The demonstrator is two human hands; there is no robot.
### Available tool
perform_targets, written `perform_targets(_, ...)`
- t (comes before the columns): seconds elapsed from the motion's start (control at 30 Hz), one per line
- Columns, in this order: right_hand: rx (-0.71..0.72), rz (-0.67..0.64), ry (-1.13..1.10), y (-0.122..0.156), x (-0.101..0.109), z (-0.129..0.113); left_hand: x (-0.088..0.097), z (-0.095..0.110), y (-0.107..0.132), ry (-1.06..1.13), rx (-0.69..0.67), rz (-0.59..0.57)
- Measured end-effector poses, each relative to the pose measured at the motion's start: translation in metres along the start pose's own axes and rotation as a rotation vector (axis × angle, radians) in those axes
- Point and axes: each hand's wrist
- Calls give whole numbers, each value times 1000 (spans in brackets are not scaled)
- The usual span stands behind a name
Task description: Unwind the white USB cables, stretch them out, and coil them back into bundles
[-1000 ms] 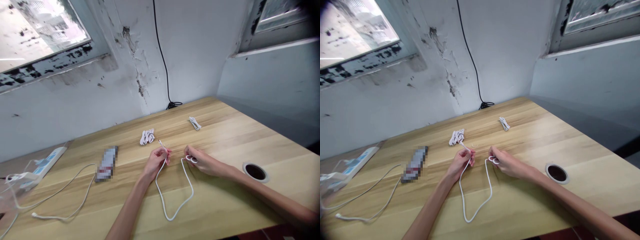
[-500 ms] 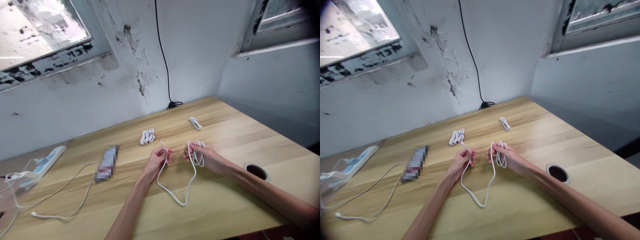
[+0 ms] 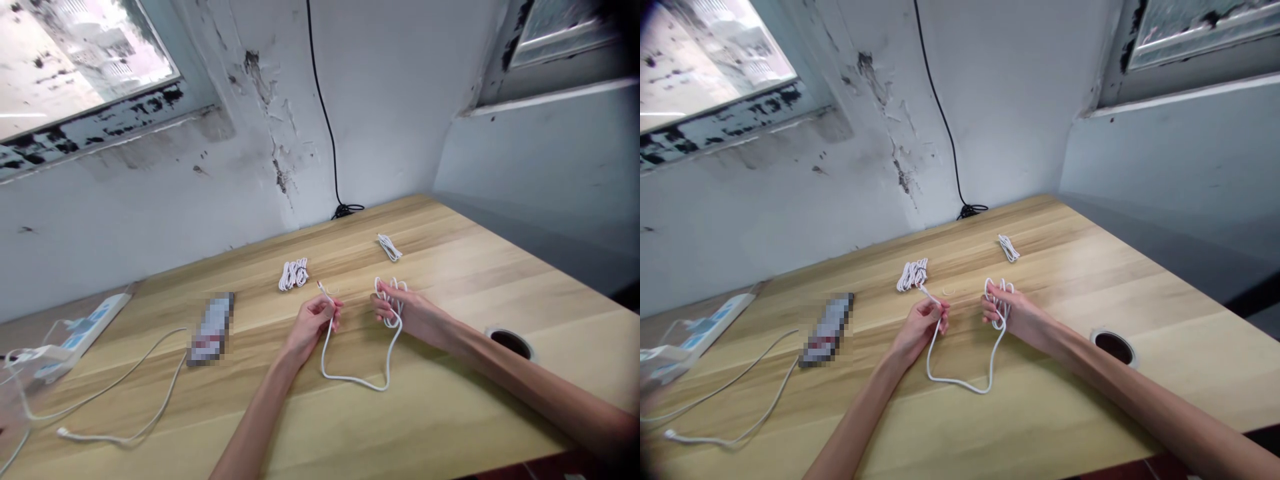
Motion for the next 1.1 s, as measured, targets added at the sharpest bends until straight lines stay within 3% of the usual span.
perform_targets(0.13,85,11,235,4,0,0,0,1,1,-13,-2,-7)
perform_targets(0.23,118,13,539,9,0,3,0,1,1,-11,-6,-20)
perform_targets(0.4,462,-160,1193,12,6,20,1,0,-1,62,-52,51)
perform_targets(0.5,540,-253,1364,12,11,25,1,0,-2,108,-76,82)
perform_targets(0.6,513,-328,1329,14,10,19,0,0,-3,126,-81,78)
perform_targets(0.7,318,-376,1150,16,6,10,-1,0,-2,131,-79,76)
perform_targets(0.9,122,-246,633,17,0,1,-1,0,-2,158,-75,72)
perform_targets(1.1,-247,-409,542,21,3,-10,-1,-1,-3,181,-68,84)
Point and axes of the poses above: each hand's wrist, its own y-axis away from the middle knuckle, its own x-axis out of the back of the hand, z = x × y, and after that the axes turned 6 degrees about z, right-handed
